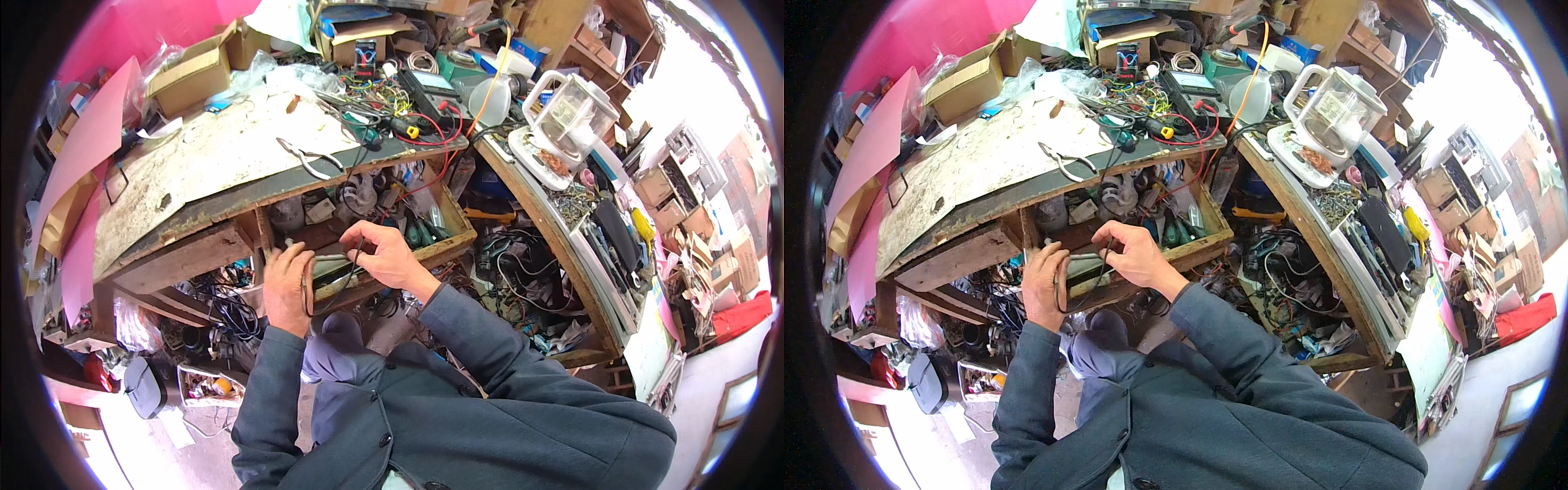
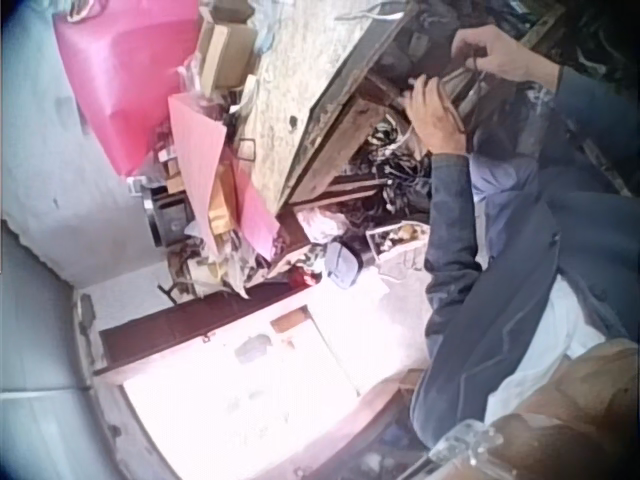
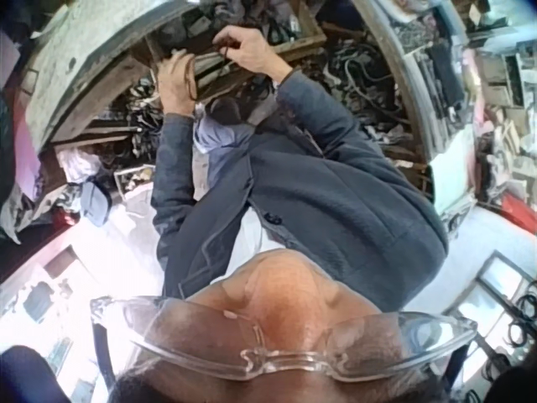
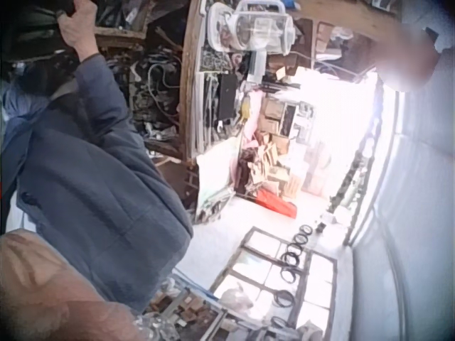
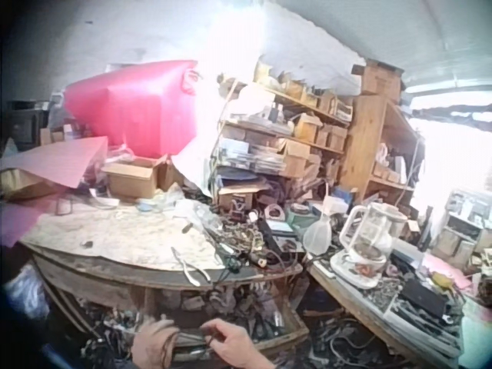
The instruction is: The person assembles small electrical components at a cluttered workbench. They connect wires to a white plastic housing, then attach a teal-colored component and a yellow connector, using a screwdriver to tighten screws and pliers to adjust wires.
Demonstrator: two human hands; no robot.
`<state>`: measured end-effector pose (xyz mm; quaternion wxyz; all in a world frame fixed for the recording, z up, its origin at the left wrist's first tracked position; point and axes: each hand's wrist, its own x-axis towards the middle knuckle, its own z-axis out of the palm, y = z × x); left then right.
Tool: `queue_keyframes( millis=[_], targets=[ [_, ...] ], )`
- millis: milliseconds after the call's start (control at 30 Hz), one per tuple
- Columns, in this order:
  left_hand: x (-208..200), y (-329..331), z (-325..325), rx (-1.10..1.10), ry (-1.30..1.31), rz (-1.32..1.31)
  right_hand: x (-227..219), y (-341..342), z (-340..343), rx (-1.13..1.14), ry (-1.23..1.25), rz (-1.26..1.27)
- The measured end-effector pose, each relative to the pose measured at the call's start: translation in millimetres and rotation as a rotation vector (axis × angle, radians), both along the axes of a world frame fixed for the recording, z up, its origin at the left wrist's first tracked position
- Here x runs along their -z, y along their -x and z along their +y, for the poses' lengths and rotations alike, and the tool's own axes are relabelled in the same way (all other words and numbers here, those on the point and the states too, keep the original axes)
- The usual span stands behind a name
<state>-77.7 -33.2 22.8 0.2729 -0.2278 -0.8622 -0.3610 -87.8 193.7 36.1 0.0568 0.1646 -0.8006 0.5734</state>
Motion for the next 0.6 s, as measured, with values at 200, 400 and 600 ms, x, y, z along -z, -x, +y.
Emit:
queue_keyframes(
  millis=[200,400,600],
  targets=[
    [-13,-9,8,-0.125,0.449,0.294,-1,4,-2,-0.042,0.077,-0.09],
    [-9,3,26,0.104,0.5,0.144,-1,0,0,-0.072,0.025,-0.052],
    [-6,4,27,0.11,0.503,0.127,6,6,4,0.074,0.033,0.085]
  ],
)
